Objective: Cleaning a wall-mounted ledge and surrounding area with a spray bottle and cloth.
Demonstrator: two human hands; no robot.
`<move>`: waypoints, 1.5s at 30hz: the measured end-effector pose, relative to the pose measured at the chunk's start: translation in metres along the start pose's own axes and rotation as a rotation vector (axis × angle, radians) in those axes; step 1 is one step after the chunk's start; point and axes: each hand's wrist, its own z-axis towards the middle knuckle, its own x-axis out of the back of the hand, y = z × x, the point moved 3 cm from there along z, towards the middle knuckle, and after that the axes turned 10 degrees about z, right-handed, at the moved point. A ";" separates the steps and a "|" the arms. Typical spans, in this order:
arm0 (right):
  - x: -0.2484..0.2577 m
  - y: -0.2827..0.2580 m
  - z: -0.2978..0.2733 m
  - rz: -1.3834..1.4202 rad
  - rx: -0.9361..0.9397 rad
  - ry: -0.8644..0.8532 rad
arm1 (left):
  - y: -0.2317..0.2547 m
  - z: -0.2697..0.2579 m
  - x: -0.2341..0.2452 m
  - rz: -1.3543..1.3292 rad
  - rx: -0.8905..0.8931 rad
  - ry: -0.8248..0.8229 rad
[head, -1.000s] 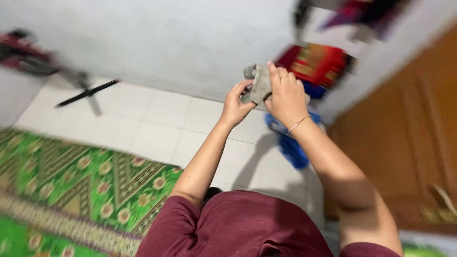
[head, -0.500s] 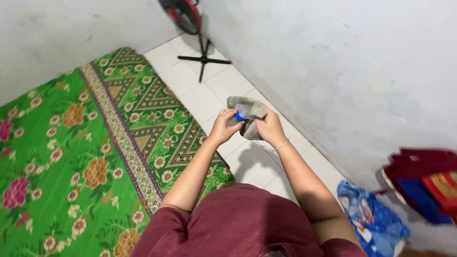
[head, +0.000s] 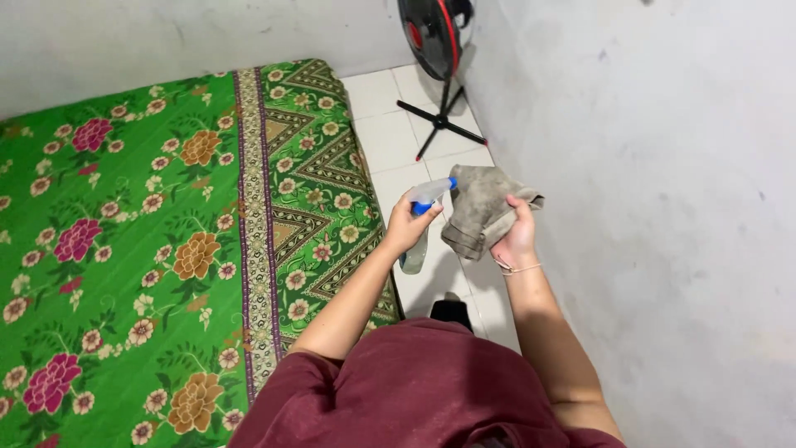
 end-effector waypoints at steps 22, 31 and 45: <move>-0.041 -0.035 0.387 0.006 -0.446 -0.188 | -0.138 0.277 0.021 0.075 0.246 0.412; -0.104 0.044 0.562 0.000 -0.475 -0.202 | -0.248 0.413 0.122 0.322 0.142 0.323; -0.158 0.093 0.760 -0.079 -0.548 -0.087 | -0.345 0.594 0.209 0.088 0.402 0.227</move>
